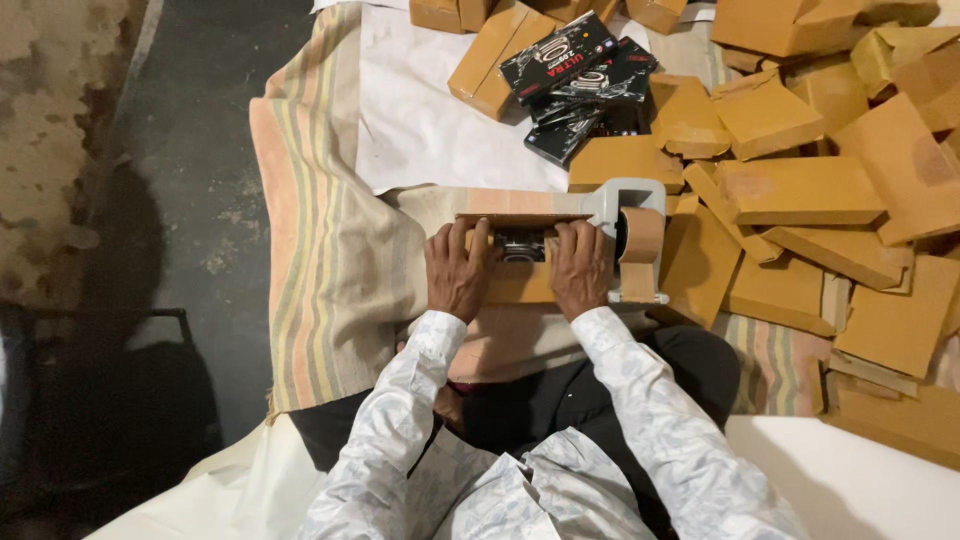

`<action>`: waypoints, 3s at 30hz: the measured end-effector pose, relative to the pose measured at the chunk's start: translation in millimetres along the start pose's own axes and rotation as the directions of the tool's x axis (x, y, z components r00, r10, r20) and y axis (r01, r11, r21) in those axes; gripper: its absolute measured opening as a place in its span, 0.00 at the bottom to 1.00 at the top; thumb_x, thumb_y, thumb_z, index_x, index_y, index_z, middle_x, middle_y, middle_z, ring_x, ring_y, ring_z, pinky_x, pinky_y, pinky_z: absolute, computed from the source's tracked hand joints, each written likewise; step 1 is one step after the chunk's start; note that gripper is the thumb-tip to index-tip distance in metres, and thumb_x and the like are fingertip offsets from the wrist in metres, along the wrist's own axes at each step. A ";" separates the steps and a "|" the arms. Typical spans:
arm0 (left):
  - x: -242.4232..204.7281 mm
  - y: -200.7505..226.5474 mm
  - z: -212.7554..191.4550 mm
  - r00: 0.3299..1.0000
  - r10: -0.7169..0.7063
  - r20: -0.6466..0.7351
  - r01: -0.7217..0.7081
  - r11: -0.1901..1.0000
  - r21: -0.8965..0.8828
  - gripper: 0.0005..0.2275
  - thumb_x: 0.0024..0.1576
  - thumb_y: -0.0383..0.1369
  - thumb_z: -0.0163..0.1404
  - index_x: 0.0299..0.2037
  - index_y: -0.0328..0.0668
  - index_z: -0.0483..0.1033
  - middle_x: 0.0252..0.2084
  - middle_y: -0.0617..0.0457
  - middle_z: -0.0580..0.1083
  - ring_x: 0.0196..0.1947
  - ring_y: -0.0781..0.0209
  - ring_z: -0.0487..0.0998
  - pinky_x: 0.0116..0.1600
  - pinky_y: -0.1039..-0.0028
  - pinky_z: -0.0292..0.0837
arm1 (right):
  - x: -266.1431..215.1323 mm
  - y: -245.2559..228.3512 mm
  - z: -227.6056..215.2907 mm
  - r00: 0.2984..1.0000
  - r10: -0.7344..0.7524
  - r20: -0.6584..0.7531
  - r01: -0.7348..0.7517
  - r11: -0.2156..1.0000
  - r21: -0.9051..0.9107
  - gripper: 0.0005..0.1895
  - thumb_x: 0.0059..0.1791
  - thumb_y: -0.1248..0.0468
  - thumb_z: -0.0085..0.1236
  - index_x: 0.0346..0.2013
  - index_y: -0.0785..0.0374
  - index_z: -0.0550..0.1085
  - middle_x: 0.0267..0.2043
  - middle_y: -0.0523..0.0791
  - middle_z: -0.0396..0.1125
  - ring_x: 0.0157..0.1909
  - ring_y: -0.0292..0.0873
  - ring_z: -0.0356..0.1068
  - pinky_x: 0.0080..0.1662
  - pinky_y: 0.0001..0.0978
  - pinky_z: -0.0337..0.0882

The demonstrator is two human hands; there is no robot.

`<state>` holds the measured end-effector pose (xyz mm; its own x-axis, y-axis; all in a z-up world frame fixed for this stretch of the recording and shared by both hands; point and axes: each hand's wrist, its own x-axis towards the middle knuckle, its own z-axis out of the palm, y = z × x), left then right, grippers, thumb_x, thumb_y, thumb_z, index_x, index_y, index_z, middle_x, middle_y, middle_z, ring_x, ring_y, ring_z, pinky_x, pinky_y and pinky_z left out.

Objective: The person places small black packages into brown cardboard boxes, closes the flaps, and seals them with packing tape using a handheld dispenser. The sealed boxes are set aside, and the process repeats with additional boxes and packages.

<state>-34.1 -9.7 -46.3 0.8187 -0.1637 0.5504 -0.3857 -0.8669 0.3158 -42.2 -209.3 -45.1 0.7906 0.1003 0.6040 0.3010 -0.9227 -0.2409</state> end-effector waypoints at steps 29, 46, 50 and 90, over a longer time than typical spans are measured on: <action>31.2 58.3 24.2 0.649 0.436 0.624 -0.468 0.875 -0.125 0.55 0.41 0.71 0.52 0.76 0.60 0.41 0.79 0.44 0.41 0.78 0.40 0.40 0.74 0.34 0.33 | -70.8 15.9 -101.6 0.925 0.286 -0.251 -0.244 0.952 0.185 0.08 0.55 0.65 0.55 0.41 0.70 0.72 0.46 0.54 0.67 0.51 0.56 0.66 0.54 0.46 0.66; 66.6 98.3 51.0 0.617 0.479 0.624 -0.427 0.870 -0.245 0.61 0.34 0.60 0.69 0.75 0.73 0.34 0.79 0.46 0.35 0.75 0.32 0.48 0.72 0.30 0.38 | -48.1 86.6 -81.2 0.572 0.719 0.395 -0.719 0.209 0.663 0.09 0.46 0.68 0.66 0.32 0.71 0.74 0.55 0.44 0.66 0.51 0.39 0.68 0.51 0.31 0.70; 66.4 94.6 49.3 0.623 0.458 0.634 -0.393 0.884 -0.253 0.64 0.35 0.60 0.68 0.76 0.58 0.32 0.79 0.48 0.38 0.76 0.37 0.48 0.73 0.33 0.39 | -49.0 71.8 -111.8 0.483 0.723 0.495 -0.761 0.067 0.645 0.14 0.48 0.70 0.65 0.48 0.63 0.74 0.49 0.55 0.68 0.49 0.46 0.69 0.51 0.32 0.69; 15.6 39.7 8.3 0.836 -0.049 0.547 -0.049 0.985 0.164 0.69 0.31 0.75 0.54 0.74 0.27 0.41 0.78 0.34 0.45 0.78 0.43 0.39 0.74 0.38 0.24 | -88.8 38.8 -70.4 0.776 0.148 0.614 -0.554 0.624 0.550 0.14 0.50 0.62 0.65 0.43 0.66 0.72 0.48 0.49 0.69 0.46 0.45 0.72 0.47 0.37 0.74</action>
<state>-33.1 -50.6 -31.7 0.9358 -0.3518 0.0216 -0.3507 -0.9232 0.1571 -138.3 -280.2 -54.6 0.9849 0.1700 -0.0335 0.0430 -0.4270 -0.9032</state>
